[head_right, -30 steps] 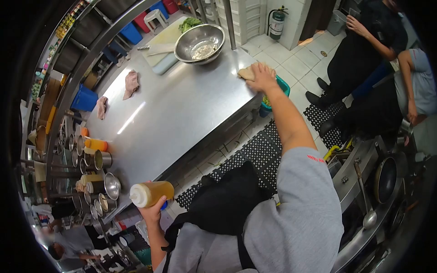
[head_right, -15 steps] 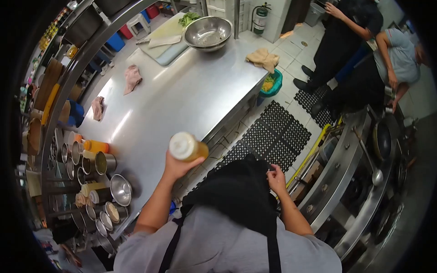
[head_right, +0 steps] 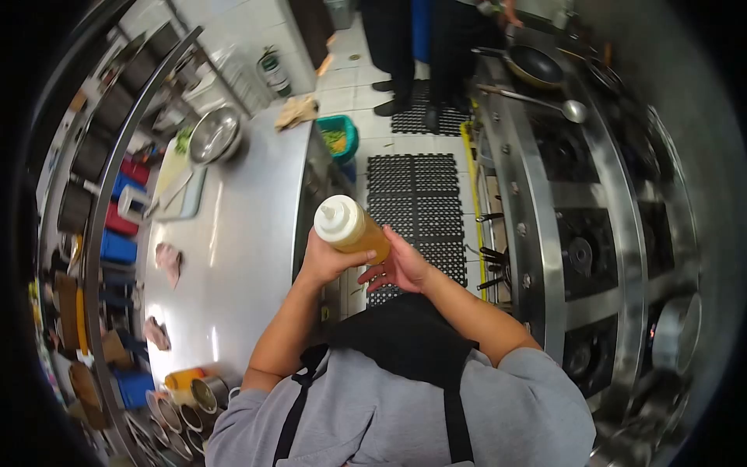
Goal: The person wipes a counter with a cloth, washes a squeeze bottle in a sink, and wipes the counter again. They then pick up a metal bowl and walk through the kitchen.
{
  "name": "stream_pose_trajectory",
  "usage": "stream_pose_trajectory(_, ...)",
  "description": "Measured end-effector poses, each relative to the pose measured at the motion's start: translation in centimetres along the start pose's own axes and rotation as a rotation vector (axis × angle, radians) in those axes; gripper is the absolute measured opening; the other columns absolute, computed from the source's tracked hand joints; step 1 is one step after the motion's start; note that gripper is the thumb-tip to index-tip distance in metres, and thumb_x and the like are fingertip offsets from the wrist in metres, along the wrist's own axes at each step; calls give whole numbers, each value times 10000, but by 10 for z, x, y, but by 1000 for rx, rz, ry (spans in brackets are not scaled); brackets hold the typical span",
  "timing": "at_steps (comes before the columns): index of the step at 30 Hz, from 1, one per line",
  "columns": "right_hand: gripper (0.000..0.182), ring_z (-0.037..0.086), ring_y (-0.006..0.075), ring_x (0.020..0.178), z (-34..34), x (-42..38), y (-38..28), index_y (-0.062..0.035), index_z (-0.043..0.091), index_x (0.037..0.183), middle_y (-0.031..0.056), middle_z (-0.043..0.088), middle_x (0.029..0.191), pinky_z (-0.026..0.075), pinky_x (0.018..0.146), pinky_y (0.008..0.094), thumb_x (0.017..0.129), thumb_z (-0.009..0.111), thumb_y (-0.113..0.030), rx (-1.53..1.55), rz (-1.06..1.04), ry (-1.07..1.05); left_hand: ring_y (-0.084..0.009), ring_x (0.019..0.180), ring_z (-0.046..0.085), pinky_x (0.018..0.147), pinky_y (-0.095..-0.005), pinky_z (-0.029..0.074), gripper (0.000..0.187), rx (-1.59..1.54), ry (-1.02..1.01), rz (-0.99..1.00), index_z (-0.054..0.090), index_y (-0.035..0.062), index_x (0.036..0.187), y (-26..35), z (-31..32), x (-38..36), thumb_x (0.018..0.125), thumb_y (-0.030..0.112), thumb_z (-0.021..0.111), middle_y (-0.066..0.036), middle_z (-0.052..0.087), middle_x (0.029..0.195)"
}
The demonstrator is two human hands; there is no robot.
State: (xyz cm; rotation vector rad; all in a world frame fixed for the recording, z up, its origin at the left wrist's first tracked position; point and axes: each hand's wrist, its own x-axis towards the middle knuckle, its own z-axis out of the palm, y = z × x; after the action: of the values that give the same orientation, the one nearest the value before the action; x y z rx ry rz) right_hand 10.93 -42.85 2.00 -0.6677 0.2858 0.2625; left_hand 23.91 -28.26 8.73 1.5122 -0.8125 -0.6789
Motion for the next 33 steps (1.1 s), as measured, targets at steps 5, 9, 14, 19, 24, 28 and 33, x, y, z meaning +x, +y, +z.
stream_pose_trajectory(5,703,723,313,961,-35,-57,-12,-155,517,1407,97,684,1162,599,740,473,1017,296,-696,309,-57,-98,-200,1129,647,1012,-374,510,846,47,-113,74,523,24,1313,7,69,20,615,185,973,-92,669,1204)
stream_pose_trajectory(9,691,719,255,969,-69,-106,-22,-187,558,1384,58,688,1198,598,735,467,996,339,-714,411,-152,16,-207,1149,633,1024,-370,494,876,29,-283,42,509,19,1318,14,142,36,603,205,980,-98,657,1209)
stream_pose_trajectory(14,592,657,207,1137,-127,-158,-20,-217,575,1382,22,637,1329,581,852,403,1030,331,-625,478,-256,-14,-190,1158,612,1034,-359,483,926,88,-340,61,502,27,1338,24,228,42,590,246,1002,-83,630,1230)
stream_pose_trajectory(19,577,649,220,1156,-147,-193,-22,-209,581,1376,29,641,1315,570,911,400,1023,381,-619,509,-384,50,-229,1320,517,1124,-391,414,1186,118,-422,121,381,32,1485,23,271,47,542,348,1026,-117,535,1397)
stream_pose_trajectory(24,567,707,255,850,-170,-212,-21,-184,632,1277,111,695,1101,594,742,435,1000,421,-632,632,-327,-82,-280,1382,458,1132,-436,360,1372,56,-514,95,229,82,1585,10,262,52,517,435,1014,-141,494,1477)
stream_pose_trajectory(28,597,655,283,808,-172,-211,-12,-155,612,1298,164,665,1140,537,674,391,957,485,-628,688,-345,-207,-252,1285,531,1038,-391,405,1228,-11,-484,65,276,94,1571,3,221,59,616,416,979,-133,556,1420)
stream_pose_trajectory(33,631,596,297,809,-161,-201,4,-135,590,1325,189,645,1178,524,700,400,916,551,-615,725,-482,-224,-209,1194,587,1006,-351,453,755,-69,-346,-34,441,51,1458,5,155,69,818,107,839,-110,634,1307)
